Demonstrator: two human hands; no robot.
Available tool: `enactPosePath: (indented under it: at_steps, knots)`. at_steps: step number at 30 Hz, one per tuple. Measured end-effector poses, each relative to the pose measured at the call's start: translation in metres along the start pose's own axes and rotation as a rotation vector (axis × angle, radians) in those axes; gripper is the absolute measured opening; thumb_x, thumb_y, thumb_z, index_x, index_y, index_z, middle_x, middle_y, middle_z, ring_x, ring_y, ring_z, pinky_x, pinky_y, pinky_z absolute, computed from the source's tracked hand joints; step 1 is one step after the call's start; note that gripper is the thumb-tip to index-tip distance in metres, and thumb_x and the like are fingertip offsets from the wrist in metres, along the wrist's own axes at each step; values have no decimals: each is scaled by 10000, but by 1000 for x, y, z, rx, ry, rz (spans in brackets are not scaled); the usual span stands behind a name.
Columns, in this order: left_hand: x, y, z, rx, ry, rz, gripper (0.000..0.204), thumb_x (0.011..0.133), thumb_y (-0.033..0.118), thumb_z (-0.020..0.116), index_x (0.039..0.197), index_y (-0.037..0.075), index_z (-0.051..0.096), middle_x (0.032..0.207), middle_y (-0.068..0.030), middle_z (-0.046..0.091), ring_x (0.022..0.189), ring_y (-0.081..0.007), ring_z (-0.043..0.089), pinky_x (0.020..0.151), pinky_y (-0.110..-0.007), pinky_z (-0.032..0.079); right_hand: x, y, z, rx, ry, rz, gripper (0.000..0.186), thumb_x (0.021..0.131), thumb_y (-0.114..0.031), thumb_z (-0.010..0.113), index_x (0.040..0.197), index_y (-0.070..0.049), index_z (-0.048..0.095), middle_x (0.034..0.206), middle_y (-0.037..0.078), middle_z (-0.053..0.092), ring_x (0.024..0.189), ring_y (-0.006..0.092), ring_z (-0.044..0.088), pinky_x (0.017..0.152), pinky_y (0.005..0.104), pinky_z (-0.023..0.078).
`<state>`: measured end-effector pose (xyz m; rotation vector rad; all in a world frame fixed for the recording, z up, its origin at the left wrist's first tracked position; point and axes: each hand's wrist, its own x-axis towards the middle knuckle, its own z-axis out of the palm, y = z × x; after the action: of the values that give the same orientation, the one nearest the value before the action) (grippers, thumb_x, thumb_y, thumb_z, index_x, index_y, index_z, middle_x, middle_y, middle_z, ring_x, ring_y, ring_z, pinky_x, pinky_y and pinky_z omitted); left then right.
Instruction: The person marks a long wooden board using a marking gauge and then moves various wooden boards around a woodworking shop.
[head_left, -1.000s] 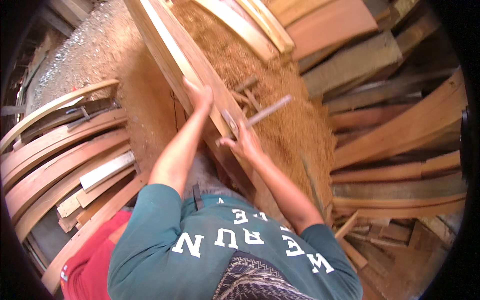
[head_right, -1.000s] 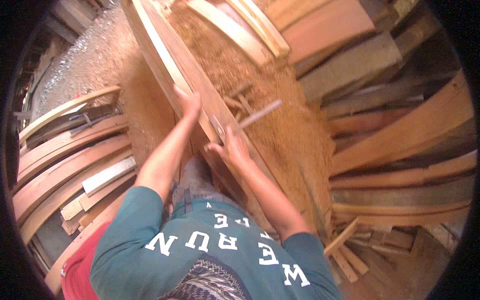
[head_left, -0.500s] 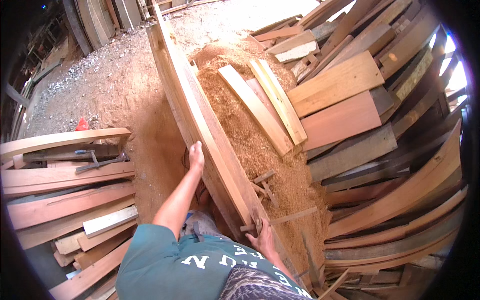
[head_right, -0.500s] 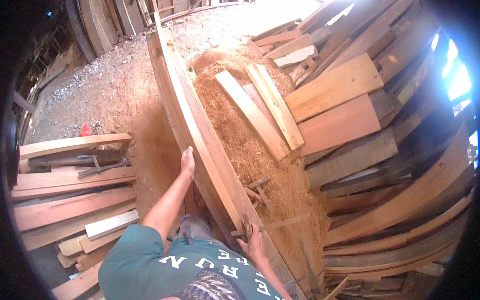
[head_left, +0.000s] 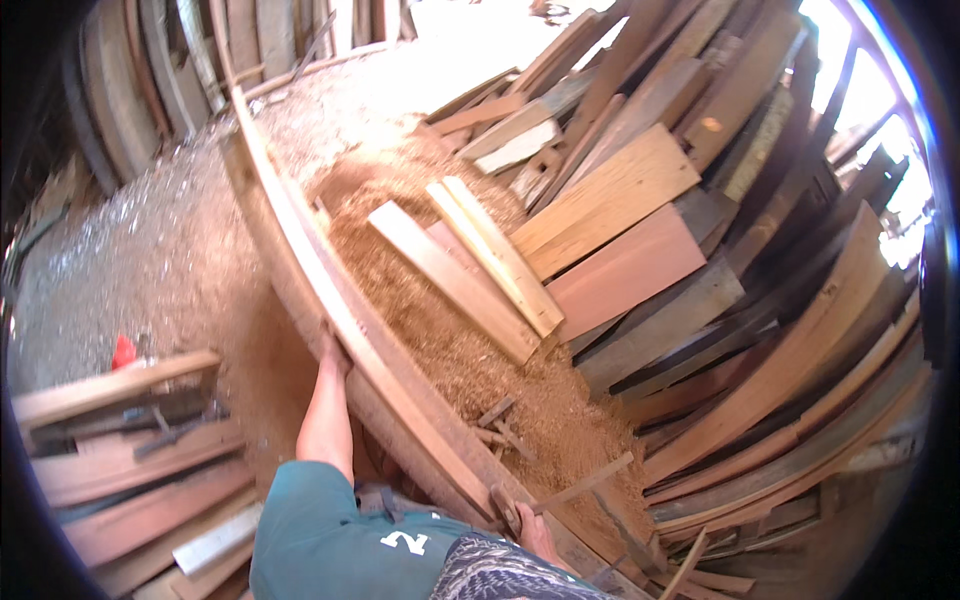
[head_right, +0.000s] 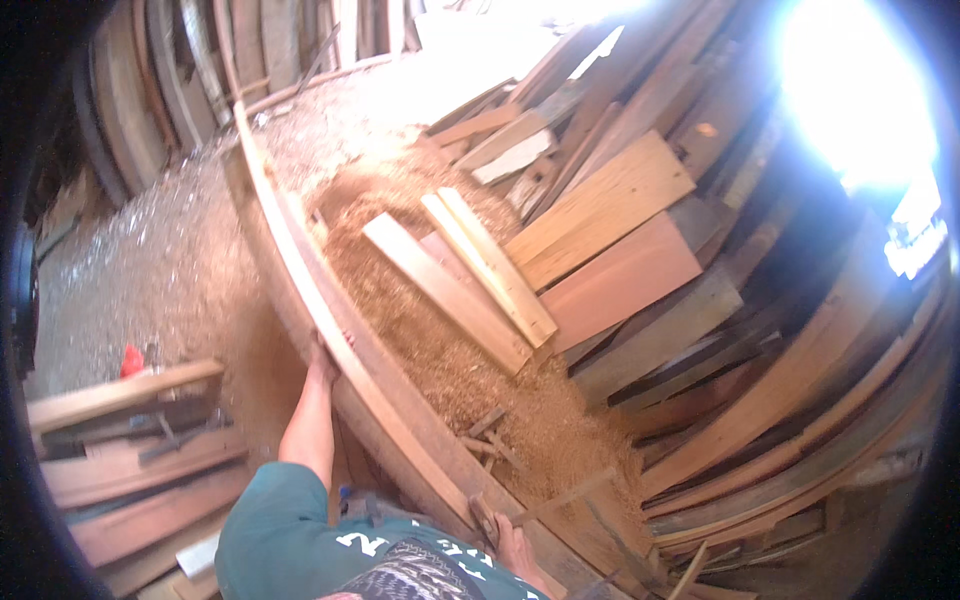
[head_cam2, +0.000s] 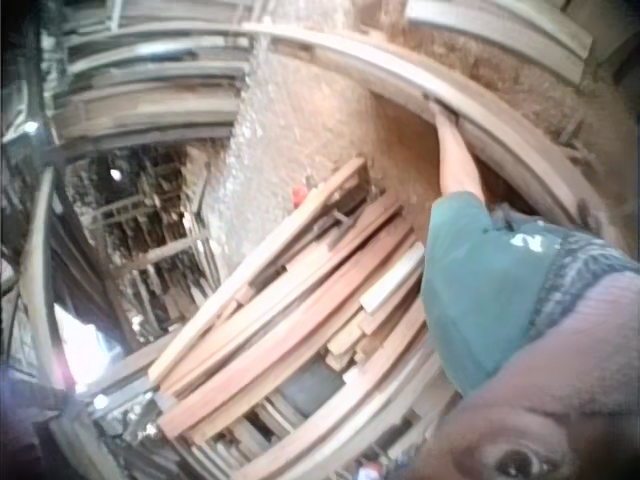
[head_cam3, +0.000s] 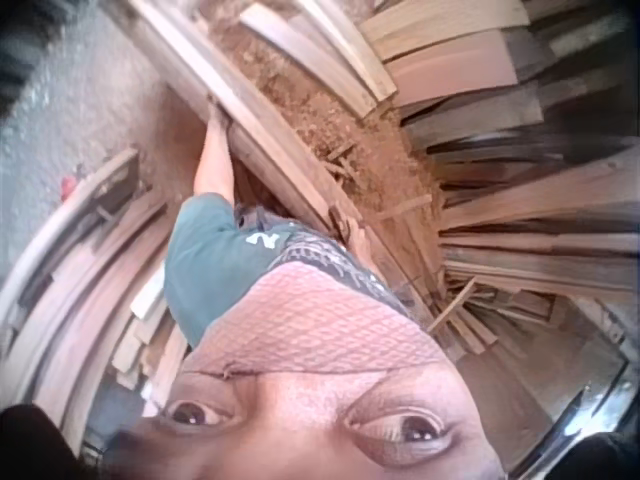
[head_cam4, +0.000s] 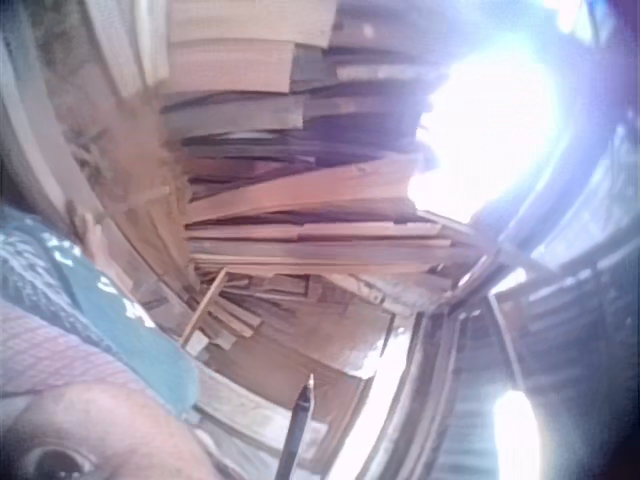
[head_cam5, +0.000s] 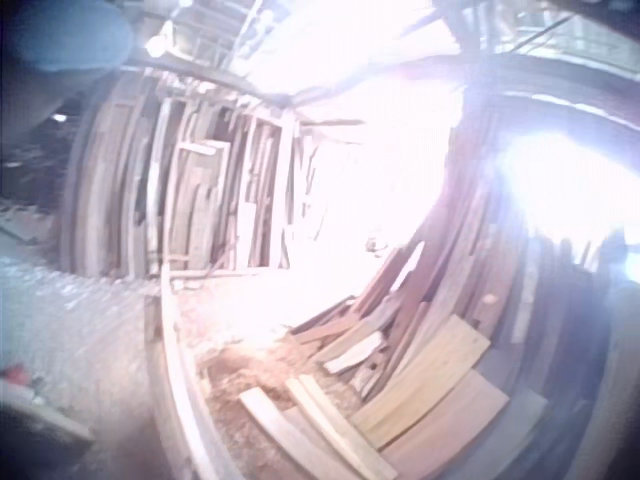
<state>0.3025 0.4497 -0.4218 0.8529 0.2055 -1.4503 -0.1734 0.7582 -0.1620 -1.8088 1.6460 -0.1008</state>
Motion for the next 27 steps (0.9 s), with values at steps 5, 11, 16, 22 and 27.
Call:
enactPosePath:
  at_steps: [5, 11, 16, 22, 27]
  knots:
    - [-22, 2, 21, 142, 29, 184, 830, 1025, 743, 241, 1459, 90, 515, 1293, -141, 644, 1177, -310, 635, 1010, -489, 537, 5, 26, -5, 63, -15, 53, 817, 803, -146, 804, 1493, -129, 367, 1151, 338, 585, 1055, 534, 618, 892, 571, 515]
    - [-59, 4, 11, 342, 328, 277, 937, 1025, 756, 266, 1623, 35, 317, 1644, -211, 367, 1473, -362, 419, 1208, -469, 361, 11, 77, 18, 171, -68, -32, 794, 802, -127, 805, 1471, -95, 379, 1204, 315, 587, 1118, 541, 589, 967, 564, 488]
    - [-62, 24, -8, 651, 700, 207, 1022, 1018, 752, 346, 1443, -170, 464, 1501, -312, 512, 1393, -404, 514, 1156, -460, 406, 30, 94, 46, 257, -198, 175, 846, 791, -174, 857, 1475, -69, 370, 1306, 301, 610, 1244, 467, 598, 1039, 500, 486]
    - [-81, 11, -7, 1139, 895, 182, 928, 1034, 700, 370, 1290, -162, 596, 1312, -370, 627, 1239, -504, 606, 1045, -523, 472, 43, 98, 38, 157, -261, 216, 665, 833, -154, 785, 1411, -83, 464, 1232, 289, 651, 1212, 435, 629, 1012, 483, 501]
    - [-109, 1, 25, 1301, 902, 254, 766, 997, 634, 539, 1220, -97, 600, 1248, -333, 665, 1198, -477, 637, 1016, -529, 492, 34, 104, 57, 142, -120, 145, 521, 870, -158, 702, 1356, -82, 528, 1166, 327, 672, 1132, 494, 656, 944, 528, 525]
